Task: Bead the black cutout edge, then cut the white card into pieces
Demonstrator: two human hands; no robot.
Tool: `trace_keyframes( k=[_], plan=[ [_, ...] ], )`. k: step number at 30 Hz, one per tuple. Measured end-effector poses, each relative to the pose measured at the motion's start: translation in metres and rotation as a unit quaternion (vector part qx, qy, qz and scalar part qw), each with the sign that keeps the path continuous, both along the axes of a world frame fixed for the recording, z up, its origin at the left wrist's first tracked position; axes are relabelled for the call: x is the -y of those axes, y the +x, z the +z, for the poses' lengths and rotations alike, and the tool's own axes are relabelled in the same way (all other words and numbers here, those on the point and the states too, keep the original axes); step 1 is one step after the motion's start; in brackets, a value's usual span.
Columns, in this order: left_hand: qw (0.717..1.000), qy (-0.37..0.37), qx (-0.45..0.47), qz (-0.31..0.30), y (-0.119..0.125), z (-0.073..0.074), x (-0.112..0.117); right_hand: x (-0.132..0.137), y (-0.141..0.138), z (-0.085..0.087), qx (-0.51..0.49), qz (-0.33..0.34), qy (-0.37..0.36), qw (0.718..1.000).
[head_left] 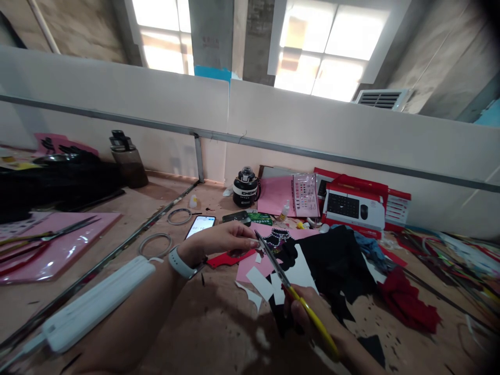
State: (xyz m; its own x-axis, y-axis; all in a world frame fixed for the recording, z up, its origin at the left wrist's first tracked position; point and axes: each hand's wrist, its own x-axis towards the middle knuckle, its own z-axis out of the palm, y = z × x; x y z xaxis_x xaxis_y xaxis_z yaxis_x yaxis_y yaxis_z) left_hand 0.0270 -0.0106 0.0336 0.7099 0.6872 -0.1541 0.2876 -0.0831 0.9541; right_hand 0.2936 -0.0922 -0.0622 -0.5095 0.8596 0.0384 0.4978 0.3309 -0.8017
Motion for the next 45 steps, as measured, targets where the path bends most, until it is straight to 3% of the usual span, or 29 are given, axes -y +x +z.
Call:
trace_keyframes(
  k=[3, 8, 10, 14, 22, 26, 30, 40, 45],
  plan=[
    [1.0, -0.006, 0.004, -0.011, 0.003, -0.003, 0.002, 0.0, -0.003, -0.005, -0.052, -0.041, -0.008, 0.998],
    [0.996, -0.019, 0.031, -0.076, 0.022, -0.015, 0.009, 0.003, -0.008, -0.006, -0.176, -0.153, -0.111, 0.966],
    [0.991, -0.033, 0.019, -0.127, 0.033, -0.02, 0.012, 0.004, -0.008, -0.004, -0.224, -0.157, -0.127, 0.954],
    [0.978, -0.072, 0.013, -0.197, 0.049, -0.028, 0.017, 0.004, -0.005, 0.0, -0.262, -0.098, -0.123, 0.952],
    [0.987, -0.068, 0.044, -0.14, 0.052, -0.03, 0.014, 0.002, 0.001, 0.003, -0.245, -0.101, -0.109, 0.958],
    [0.997, -0.047, 0.037, -0.052, 0.054, -0.03, 0.014, 0.003, -0.003, -0.001, -0.25, -0.13, -0.103, 0.954],
    [0.996, -0.064, 0.062, 0.024, 0.06, -0.036, 0.013, 0.003, -0.006, -0.006, -0.304, -0.186, -0.104, 0.928],
    [0.992, -0.112, 0.054, -0.011, 0.069, -0.042, 0.017, -0.001, -0.006, -0.012, -0.338, -0.181, -0.11, 0.917],
    [0.989, -0.119, 0.048, -0.067, 0.068, -0.044, 0.019, 0.001, -0.006, -0.008, -0.317, -0.167, -0.125, 0.925]
  ],
)
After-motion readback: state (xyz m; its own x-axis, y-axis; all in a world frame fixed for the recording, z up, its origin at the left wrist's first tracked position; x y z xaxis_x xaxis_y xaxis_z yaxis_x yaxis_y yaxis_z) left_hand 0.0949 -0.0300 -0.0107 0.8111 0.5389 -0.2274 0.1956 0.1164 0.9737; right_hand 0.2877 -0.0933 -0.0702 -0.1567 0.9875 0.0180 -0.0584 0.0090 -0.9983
